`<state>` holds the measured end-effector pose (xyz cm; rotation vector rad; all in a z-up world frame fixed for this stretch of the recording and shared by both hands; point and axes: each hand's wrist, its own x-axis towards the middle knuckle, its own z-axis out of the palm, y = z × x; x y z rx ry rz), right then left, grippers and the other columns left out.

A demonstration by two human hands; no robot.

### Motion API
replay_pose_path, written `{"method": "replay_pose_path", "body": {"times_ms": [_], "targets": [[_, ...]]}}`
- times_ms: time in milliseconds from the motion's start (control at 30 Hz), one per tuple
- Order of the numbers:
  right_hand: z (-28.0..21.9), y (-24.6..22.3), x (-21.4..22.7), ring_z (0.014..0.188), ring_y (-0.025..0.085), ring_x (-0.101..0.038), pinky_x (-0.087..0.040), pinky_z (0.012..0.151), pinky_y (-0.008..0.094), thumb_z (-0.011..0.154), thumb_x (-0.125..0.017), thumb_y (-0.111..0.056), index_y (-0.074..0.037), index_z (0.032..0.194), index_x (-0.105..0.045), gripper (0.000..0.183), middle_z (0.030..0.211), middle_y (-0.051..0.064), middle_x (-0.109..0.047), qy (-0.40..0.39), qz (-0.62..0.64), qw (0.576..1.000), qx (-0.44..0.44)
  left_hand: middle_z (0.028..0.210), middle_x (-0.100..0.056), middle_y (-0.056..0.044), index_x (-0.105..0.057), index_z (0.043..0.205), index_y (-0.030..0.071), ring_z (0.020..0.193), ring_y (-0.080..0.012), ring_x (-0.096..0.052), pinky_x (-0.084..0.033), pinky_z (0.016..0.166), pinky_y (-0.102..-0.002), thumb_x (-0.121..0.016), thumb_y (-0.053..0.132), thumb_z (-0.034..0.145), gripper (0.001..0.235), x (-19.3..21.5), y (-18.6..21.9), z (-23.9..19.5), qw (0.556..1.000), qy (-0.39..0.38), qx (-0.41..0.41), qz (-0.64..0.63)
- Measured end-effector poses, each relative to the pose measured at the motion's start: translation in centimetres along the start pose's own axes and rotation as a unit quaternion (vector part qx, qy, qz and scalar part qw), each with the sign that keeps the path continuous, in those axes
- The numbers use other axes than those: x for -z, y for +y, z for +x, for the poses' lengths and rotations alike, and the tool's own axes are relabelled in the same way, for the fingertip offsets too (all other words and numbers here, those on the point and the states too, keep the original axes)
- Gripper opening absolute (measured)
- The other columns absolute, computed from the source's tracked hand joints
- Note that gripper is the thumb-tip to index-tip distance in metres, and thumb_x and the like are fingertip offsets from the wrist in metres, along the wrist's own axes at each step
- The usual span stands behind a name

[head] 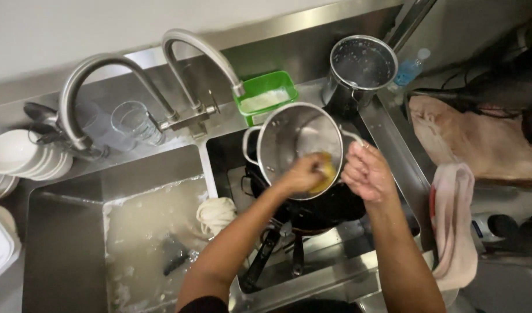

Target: The person scrubs a wooden cutting board, a white plastic container, a metal pot, and a black wok with a yellow sponge under running water in a double-basin stainless steel sink. The cutting board is placed upright against the wall after cleaning, and the other items are rinsed and set aside in the sink.

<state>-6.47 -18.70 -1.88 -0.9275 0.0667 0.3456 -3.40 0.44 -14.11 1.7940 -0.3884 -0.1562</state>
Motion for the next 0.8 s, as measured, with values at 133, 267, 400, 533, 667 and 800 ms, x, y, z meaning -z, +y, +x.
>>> {"method": "replay_pose_path", "body": {"times_ms": [133, 267, 400, 533, 667, 800], "targets": [[-2.9, 0.4, -2.0, 0.026, 0.002, -0.031, -0.034, 0.026, 0.025, 0.104, -0.051, -0.015, -0.001, 0.1, -0.052, 0.014, 0.044, -0.007, -0.029, -0.193, 0.067, 0.979, -0.005, 0.102, -0.071, -0.012, -0.068, 0.111, 0.016, 0.102, -0.0309, -0.07, -0.054, 0.09, -0.041, -0.067, 0.02, 0.088, 0.024, -3.2, 0.1, -0.9, 0.997, -0.069, -0.031, 0.0], [-5.9, 0.5, -3.7, 0.022, 0.004, -0.03, -0.034, 0.02, 0.032, 0.099, -0.049, -0.007, 0.009, 0.105, -0.051, 0.018, 0.039, -0.006, -0.031, -0.294, 0.113, 0.948, -0.033, 0.109, -0.073, -0.016, -0.073, 0.109, 0.011, 0.111, -0.0368, -0.065, -0.05, 0.098, -0.044, -0.063, 0.021, 0.094, 0.021, -2.1, -3.5, -1.0, 0.977, -0.128, -0.147, 0.082], [-8.5, -0.4, -4.3, 0.024, 0.006, -0.033, -0.033, 0.022, 0.03, 0.098, -0.05, -0.005, 0.014, 0.105, -0.047, 0.02, 0.039, -0.003, -0.033, -0.332, 0.113, 0.936, -0.038, 0.115, -0.074, -0.018, -0.077, 0.108, 0.008, 0.118, -0.0414, -0.062, -0.046, 0.104, -0.046, -0.06, 0.022, 0.098, 0.024, 1.1, -1.2, -0.8, 0.949, -0.169, -0.229, 0.136], [-9.4, 1.1, -7.1, 0.028, 0.003, -0.028, -0.028, 0.027, 0.024, 0.099, -0.05, -0.004, 0.014, 0.107, -0.049, 0.02, 0.042, -0.007, -0.029, -0.323, 0.096, 0.942, -0.01, 0.121, -0.068, -0.006, -0.07, 0.115, 0.019, 0.124, -0.0331, -0.053, -0.041, 0.094, -0.047, -0.052, 0.025, 0.097, 0.026, 4.0, 8.7, -2.9, 0.775, -0.024, -0.131, 0.618], [-8.1, 5.2, -5.6, 0.027, 0.005, -0.025, -0.025, 0.028, 0.024, 0.099, -0.05, -0.003, 0.017, 0.106, -0.05, 0.021, 0.041, -0.006, -0.025, -0.337, 0.087, 0.937, 0.027, 0.12, -0.067, -0.008, -0.064, 0.118, 0.014, 0.114, -0.0352, -0.063, -0.043, 0.083, -0.05, -0.039, 0.039, 0.097, 0.041, -2.1, -8.5, -2.2, 0.835, -0.067, 0.035, 0.545], [-7.8, 7.9, -3.7, 0.023, 0.007, -0.027, -0.024, 0.023, 0.026, 0.094, -0.055, -0.003, 0.02, 0.1, -0.053, 0.024, 0.037, -0.004, -0.03, -0.333, 0.085, 0.939, 0.028, 0.129, -0.062, -0.011, -0.06, 0.126, 0.013, 0.121, -0.037, -0.057, -0.042, 0.091, -0.05, -0.042, 0.047, 0.097, 0.049, -2.9, -1.5, -6.1, 0.907, -0.104, 0.071, 0.402]]}}
